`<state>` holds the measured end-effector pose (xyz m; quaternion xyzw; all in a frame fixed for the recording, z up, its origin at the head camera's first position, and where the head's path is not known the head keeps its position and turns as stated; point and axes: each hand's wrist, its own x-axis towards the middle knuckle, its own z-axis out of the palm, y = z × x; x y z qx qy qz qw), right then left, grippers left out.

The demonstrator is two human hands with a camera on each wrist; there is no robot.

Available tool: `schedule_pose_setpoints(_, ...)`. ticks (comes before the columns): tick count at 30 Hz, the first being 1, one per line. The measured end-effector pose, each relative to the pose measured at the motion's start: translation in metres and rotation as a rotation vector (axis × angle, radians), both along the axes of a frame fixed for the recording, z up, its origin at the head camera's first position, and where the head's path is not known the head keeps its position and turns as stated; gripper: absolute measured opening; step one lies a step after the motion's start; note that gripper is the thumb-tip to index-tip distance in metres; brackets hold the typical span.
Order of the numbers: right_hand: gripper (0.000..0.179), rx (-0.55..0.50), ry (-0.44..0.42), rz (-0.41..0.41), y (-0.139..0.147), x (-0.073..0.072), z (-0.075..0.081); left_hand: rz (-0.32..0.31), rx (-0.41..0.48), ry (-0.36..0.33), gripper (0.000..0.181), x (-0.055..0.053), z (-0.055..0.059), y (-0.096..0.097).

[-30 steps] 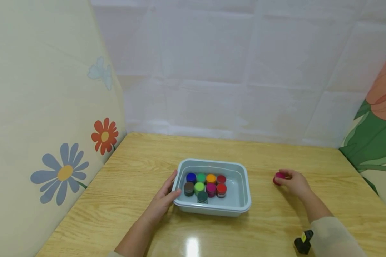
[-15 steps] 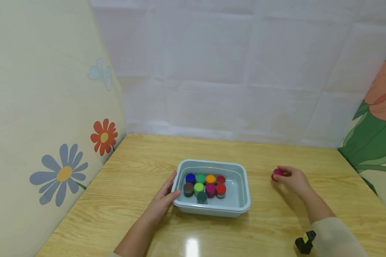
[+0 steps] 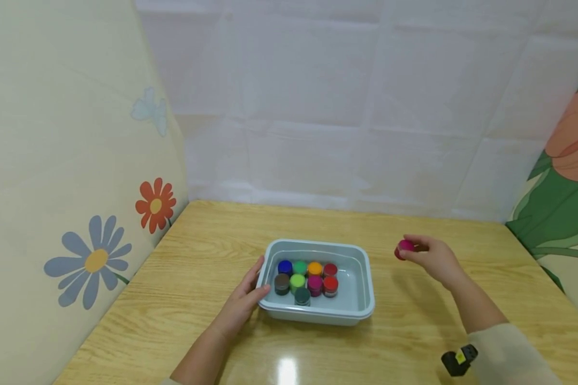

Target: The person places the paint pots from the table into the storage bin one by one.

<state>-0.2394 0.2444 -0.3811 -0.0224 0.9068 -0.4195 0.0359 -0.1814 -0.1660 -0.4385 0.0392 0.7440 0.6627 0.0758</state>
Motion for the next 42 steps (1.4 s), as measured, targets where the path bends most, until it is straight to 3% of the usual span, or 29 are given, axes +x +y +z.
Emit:
schedule_pose_setpoints(7, 0.06, -0.029, 0.04, 0.061, -0.021, 0.007, 0.018, -0.005, 0.003, 0.003, 0.066, 0.0, -0.001, -0.001)
schedule_pose_setpoints(17, 0.056, -0.092, 0.018, 0.162, -0.054, 0.012, 0.027, -0.003, 0.0, 0.021, 0.067, -0.001, -0.002, 0.0)
schedule_pose_setpoints(27, 0.051, -0.111, 0.024, 0.28, -0.092, 0.014, 0.021, -0.006, 0.013, 0.008, 0.067, -0.001, -0.002, 0.0)
schedule_pose_setpoints(42, 0.047, -0.078, -0.053, 0.419, -0.131, 0.018, 0.001, -0.004, 0.02, 0.001, 0.066, -0.001, 0.0, 0.0)
